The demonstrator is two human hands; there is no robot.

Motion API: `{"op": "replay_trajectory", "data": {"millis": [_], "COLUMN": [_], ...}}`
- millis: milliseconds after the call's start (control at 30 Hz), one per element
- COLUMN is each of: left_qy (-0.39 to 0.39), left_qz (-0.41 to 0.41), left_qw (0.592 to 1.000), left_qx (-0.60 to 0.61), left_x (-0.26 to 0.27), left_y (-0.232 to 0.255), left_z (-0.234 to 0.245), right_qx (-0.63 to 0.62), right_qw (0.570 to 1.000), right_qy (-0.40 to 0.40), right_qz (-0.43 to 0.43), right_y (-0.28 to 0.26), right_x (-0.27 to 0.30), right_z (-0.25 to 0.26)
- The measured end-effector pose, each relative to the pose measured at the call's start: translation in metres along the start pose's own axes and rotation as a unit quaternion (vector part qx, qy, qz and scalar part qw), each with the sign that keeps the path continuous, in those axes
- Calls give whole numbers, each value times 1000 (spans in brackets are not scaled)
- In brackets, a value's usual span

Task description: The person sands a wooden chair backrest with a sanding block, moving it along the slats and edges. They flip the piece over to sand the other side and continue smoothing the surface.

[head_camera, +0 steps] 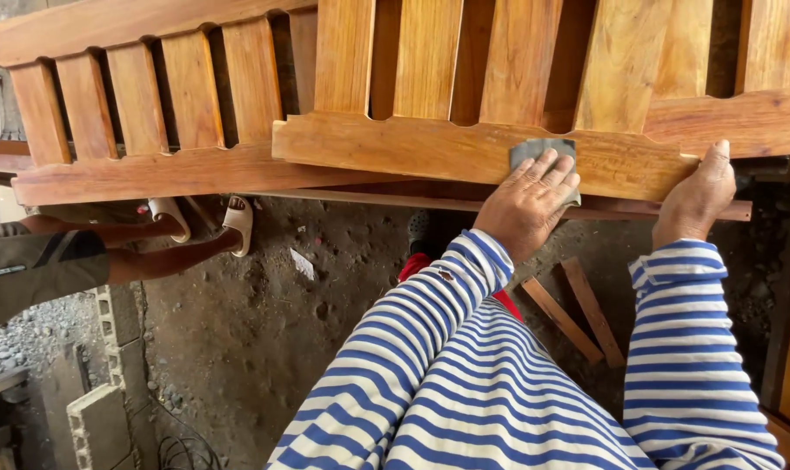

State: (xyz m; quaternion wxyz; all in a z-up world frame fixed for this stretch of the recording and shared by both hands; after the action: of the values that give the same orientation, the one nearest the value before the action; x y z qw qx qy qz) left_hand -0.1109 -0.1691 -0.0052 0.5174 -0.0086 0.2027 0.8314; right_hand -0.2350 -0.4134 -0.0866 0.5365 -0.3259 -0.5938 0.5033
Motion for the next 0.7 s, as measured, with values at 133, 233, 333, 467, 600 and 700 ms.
{"op": "replay_trajectory", "data": {"millis": [133, 233, 333, 467, 600, 700], "left_qy": [57, 132, 119, 170, 197, 278], "left_qz": [-53, 27, 195, 260, 321, 395], "left_qw": [995, 991, 965, 944, 926, 862], "left_qx": [60, -10, -131, -114, -16, 155], "left_x": [8, 56, 97, 118, 96, 66], "left_y": [-53, -140, -204, -243, -208, -167], "left_z": [59, 93, 120, 132, 168, 196], "right_qx": [79, 135, 151, 86, 113, 4], "right_qw": [996, 972, 912, 918, 902, 961], "right_qy": [-4, 36, 47, -23, -86, -177], "right_qz": [30, 188, 378, 385, 407, 214], "right_y": [8, -16, -66, -89, -107, -98], "right_x": [-9, 14, 71, 130, 201, 241], "right_z": [12, 15, -9, -43, -87, -125]}}
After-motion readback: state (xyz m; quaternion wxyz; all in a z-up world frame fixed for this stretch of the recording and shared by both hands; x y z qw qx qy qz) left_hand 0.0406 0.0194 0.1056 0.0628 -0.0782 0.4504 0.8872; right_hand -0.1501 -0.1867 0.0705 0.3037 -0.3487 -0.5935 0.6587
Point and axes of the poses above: each hand's wrist, its own x-axis away from the middle knuckle, its own z-axis out of the back of the hand, y = z × x, the point moved 3 cm from there along -x, towards the middle knuckle, and after that the axes turned 12 degrees about -x, right-handed, at the moved point
